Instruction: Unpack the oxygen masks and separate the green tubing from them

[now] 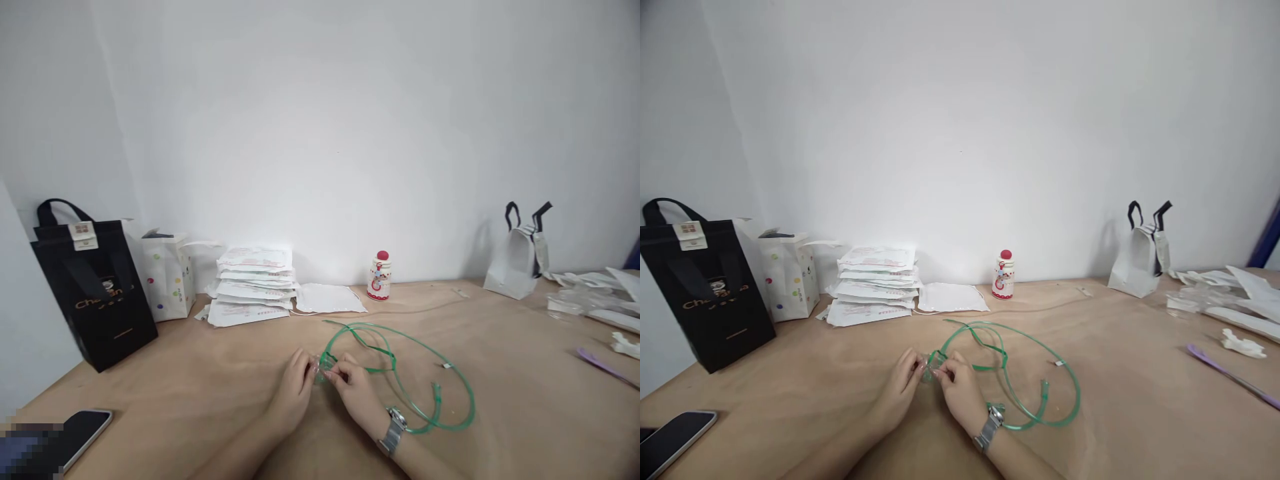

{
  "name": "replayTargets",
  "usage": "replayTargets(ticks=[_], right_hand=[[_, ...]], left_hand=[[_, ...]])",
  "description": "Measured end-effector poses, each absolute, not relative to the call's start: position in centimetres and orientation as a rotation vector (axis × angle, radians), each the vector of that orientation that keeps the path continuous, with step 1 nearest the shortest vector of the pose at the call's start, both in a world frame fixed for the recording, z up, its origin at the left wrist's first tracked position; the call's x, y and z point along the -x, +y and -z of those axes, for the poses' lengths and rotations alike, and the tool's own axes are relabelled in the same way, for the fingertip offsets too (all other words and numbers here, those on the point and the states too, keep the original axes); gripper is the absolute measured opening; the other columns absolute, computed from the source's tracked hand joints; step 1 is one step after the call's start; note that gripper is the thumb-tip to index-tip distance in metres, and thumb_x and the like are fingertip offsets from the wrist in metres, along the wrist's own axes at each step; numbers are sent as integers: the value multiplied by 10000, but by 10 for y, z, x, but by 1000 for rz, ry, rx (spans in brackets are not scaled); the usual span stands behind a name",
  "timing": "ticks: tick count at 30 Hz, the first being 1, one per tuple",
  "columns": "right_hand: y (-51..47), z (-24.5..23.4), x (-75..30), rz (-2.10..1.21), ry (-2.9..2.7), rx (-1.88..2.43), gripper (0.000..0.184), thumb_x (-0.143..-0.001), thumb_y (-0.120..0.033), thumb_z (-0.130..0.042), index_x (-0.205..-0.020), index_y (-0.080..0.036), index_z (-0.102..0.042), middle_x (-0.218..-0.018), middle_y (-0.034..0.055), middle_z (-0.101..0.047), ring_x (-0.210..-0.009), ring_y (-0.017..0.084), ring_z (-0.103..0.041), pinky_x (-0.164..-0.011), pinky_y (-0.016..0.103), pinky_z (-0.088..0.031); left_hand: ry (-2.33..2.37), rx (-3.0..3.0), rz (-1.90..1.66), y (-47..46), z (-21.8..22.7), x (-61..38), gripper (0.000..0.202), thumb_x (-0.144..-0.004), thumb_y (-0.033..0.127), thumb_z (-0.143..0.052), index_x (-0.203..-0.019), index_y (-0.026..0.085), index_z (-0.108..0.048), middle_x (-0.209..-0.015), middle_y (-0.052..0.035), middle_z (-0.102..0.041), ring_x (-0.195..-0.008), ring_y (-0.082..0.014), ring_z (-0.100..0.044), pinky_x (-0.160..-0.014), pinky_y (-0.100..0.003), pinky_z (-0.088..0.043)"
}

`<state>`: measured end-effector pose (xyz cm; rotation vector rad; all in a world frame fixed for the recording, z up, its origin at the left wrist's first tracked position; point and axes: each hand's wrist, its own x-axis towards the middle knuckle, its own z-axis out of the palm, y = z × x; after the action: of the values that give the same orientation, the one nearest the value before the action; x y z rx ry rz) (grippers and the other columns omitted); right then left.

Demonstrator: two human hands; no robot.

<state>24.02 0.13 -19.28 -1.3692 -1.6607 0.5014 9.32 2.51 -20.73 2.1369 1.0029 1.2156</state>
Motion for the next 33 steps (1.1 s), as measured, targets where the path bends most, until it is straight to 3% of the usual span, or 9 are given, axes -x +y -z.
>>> replayTargets(ticks=[12, 18, 23, 28, 31, 33], right_hand=[[8, 184, -253, -447, -1604, 1359, 239, -697, -193, -554, -464, -180, -507, -593, -10, -464, -601, 149, -485, -581, 269, -379], [18, 180, -272, -335, -1499, 1394, 266, -724, -287, -572, -480, -181, -562, -578, 1, -472, -600, 172, -474, -581, 298, -374], [9, 181, -265, -159, -1766, 1291, 277, -836, -327, -489, -689, -208, -691, -659, 32, -556, -695, 188, -512, -682, 320, -381], [-3, 188, -254, -2, -2120, 1240, 270, -885, -264, -440, -841, -234, -704, -716, 44, -615, -712, 172, -534, -744, 332, -360], [-7, 185, -252, -119, -2276, 1127, 243, -883, -313, -464, -867, -240, -695, -752, 28, -652, -733, 162, -560, -784, 333, -358], [-5, 180, -255, -247, -2248, 1117, 308, -883, -372, -451, -766, -224, -694, -678, 7, -641, -682, 148, -563, -747, 301, -383]], left_hand=[[965, -2072, -1228, 19, 206, -94, 189, -911, 281, -316, -769, 214, -420, -785, -16, -456, -751, -182, -445, -702, -299, -358], [969, -1954, -1264, 24, 203, -88, 228, -897, 337, -351, -721, 215, -428, -749, -5, -448, -728, -181, -437, -687, -292, -341], [943, -1780, -1230, 27, 207, -91, 296, -858, 443, -410, -688, 205, -458, -675, 17, -468, -653, -154, -470, -630, -270, -377], [963, -1530, -1228, 40, 221, -97, 353, -814, 558, -391, -724, 217, -390, -588, 53, -463, -494, -123, -486, -473, -243, -403], [965, -1461, -1249, 46, 227, -98, 357, -745, 544, -515, -800, 221, -374, -566, 75, -468, -474, -117, -488, -461, -230, -404], [971, -1450, -1273, 47, 230, -97, 353, -734, 503, -549, -853, 213, -387, -555, 89, -448, -489, -112, -480, -485, -222, -399]])
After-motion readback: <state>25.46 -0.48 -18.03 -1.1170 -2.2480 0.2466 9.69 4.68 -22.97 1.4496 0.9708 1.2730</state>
